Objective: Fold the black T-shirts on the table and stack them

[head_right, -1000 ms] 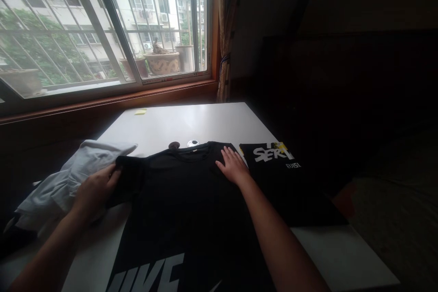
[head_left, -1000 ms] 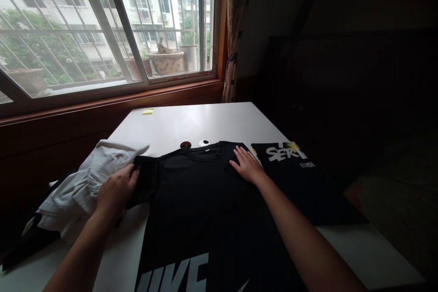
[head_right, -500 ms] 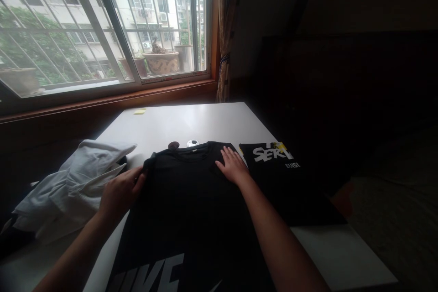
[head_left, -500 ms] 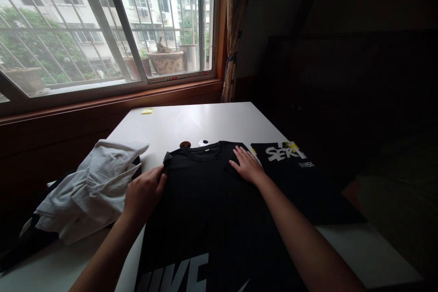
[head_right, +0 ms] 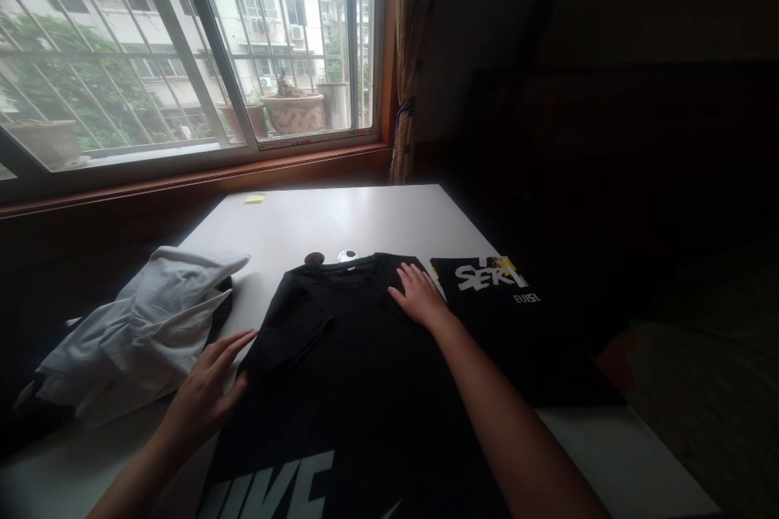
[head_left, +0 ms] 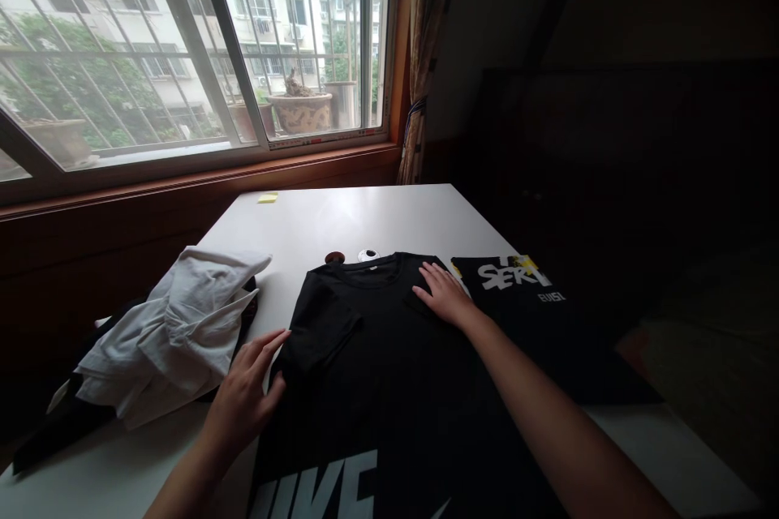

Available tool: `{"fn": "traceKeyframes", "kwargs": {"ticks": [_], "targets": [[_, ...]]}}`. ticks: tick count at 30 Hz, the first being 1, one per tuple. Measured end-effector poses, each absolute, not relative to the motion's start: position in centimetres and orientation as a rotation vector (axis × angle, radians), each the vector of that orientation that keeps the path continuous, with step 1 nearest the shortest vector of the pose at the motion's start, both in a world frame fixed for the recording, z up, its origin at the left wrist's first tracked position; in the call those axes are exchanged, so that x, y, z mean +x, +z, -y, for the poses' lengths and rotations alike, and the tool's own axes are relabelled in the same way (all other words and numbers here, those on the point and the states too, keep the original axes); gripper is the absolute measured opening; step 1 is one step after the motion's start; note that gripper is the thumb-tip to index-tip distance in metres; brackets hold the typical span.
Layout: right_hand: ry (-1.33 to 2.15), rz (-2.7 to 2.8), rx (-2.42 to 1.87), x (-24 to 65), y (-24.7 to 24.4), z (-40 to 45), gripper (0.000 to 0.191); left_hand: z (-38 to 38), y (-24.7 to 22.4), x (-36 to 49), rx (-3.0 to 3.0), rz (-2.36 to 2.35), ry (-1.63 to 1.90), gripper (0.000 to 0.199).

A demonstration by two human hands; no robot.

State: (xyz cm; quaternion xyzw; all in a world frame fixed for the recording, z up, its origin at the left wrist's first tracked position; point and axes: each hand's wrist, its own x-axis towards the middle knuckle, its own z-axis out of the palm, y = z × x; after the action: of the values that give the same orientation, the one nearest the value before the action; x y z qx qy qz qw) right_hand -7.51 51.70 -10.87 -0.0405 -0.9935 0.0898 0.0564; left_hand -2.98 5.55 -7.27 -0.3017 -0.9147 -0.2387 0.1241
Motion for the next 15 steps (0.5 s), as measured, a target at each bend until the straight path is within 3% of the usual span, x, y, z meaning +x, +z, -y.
{"fn": "traceKeyframes", "kwargs": {"ticks": [4,9,15], "targets": [[0.38,2.794,-0.069,-8.1,-8.9,-48.4,0.053,-4.2,-9.8,-4.3,-0.699,2.701,-0.767,0.048],[0.883,2.69,0.16,-9.8,-6.6,-39.7,0.033,-4.8,-10.2,-5.0,-0.596,2.702,-0.793,0.033],[1.091,2.741,0.219,-13.8,-6.9,-30.8,0.042,-5.2,-9.9,-4.3,-0.669,2.655,-0.743,0.026]]}}
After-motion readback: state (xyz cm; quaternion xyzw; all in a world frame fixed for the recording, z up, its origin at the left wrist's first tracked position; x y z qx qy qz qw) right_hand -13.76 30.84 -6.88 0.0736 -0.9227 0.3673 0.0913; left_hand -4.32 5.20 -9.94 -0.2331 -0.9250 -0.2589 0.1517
